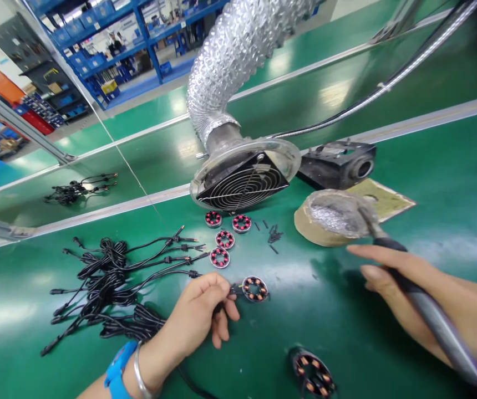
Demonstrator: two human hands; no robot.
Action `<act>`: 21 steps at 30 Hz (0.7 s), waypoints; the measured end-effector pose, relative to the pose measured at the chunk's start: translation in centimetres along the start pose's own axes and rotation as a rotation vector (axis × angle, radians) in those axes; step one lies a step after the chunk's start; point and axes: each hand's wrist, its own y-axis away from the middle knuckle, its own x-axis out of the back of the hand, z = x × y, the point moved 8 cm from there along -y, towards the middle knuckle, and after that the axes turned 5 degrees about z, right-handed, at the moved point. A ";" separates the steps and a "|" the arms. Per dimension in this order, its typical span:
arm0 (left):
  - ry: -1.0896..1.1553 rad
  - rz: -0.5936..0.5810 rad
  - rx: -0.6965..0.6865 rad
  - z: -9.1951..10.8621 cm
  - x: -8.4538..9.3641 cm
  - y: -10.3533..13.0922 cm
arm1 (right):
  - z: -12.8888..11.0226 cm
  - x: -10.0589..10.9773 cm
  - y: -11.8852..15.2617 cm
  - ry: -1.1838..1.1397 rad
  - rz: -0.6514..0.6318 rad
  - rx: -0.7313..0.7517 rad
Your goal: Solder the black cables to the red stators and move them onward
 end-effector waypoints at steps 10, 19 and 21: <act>-0.331 0.130 -0.180 1.7 1.0 0.6 | -12.4 -7.6 -1.9 -0.470 -0.378 0.353; -0.462 0.069 -0.294 2.7 0.3 0.7 | -12.1 -8.2 -1.5 -0.595 -0.379 0.280; -0.496 0.069 -0.298 2.8 0.1 0.9 | -12.2 -8.4 -1.3 -0.598 -0.379 0.289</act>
